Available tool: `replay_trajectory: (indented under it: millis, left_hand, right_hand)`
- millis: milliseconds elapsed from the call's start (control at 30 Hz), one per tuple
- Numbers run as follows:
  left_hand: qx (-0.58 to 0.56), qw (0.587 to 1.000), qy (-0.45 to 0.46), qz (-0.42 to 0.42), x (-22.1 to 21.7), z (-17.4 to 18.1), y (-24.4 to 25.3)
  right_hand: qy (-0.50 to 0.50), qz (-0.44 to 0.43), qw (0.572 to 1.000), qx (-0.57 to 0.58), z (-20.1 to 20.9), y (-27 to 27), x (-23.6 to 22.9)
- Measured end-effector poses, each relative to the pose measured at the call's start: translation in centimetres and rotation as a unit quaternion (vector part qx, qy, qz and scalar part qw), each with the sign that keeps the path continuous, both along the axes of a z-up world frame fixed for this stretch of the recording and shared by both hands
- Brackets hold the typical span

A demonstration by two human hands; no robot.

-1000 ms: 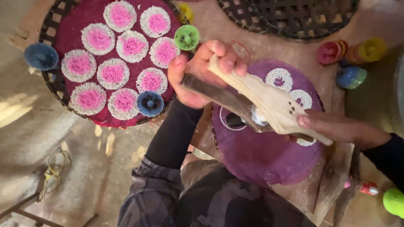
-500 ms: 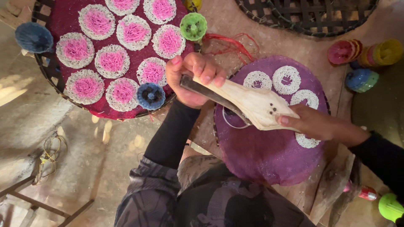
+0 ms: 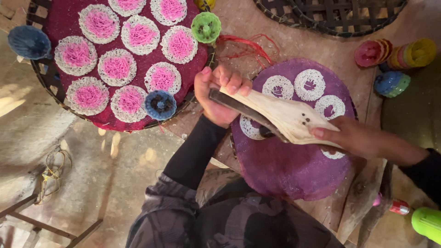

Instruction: The person makes decorative flowers by applying white and pink paste to a wooden mold and pressing it onto a purple base.

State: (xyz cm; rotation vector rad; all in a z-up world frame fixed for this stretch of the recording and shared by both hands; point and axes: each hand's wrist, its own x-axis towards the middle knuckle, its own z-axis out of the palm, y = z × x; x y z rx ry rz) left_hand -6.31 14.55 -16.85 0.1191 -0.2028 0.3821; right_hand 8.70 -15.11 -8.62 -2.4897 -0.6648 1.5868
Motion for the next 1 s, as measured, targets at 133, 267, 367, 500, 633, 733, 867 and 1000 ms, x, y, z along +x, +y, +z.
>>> replay_trajectory:
  millis: [133,267,367,500,633,733,867,1000]
  left_hand:
    - [-0.012,0.999,-0.032,-0.001,1.1,-0.2,0.1]
    - [0.018,0.993,-0.113,0.009,1.4,0.3,1.7]
    - [0.036,0.996,-0.081,0.014,0.5,0.7,3.2]
    - [0.051,0.998,-0.024,0.04,-1.6,0.9,4.1]
    - [0.002,0.999,0.009,0.048,-2.5,0.9,2.8]
    - [-0.024,0.998,-0.063,0.015,-1.7,0.8,1.2]
    - [-0.046,0.996,0.066,-0.029,-0.8,1.6,0.3]
    - [0.329,0.942,-0.046,0.047,-0.9,3.2,0.0]
  right_hand:
    - [-0.082,0.015,0.997,0.001,1.7,0.9,-0.3]
    - [-0.116,0.031,0.993,-0.002,2.4,3.1,-1.6]
    - [-0.169,0.064,0.976,0.122,1.9,4.6,-2.7]
    - [-0.106,0.035,0.989,0.098,1.1,5.2,-3.7]
    - [-0.082,0.02,0.996,0.034,1.0,4.6,-3.8]
    - [-0.107,0.023,0.994,-0.012,1.7,3.7,-3.3]
    - [-0.2,0.003,0.98,0.003,3.2,2.0,-2.3]
    - [-0.114,-0.099,0.973,0.175,3.6,-0.9,-1.8]
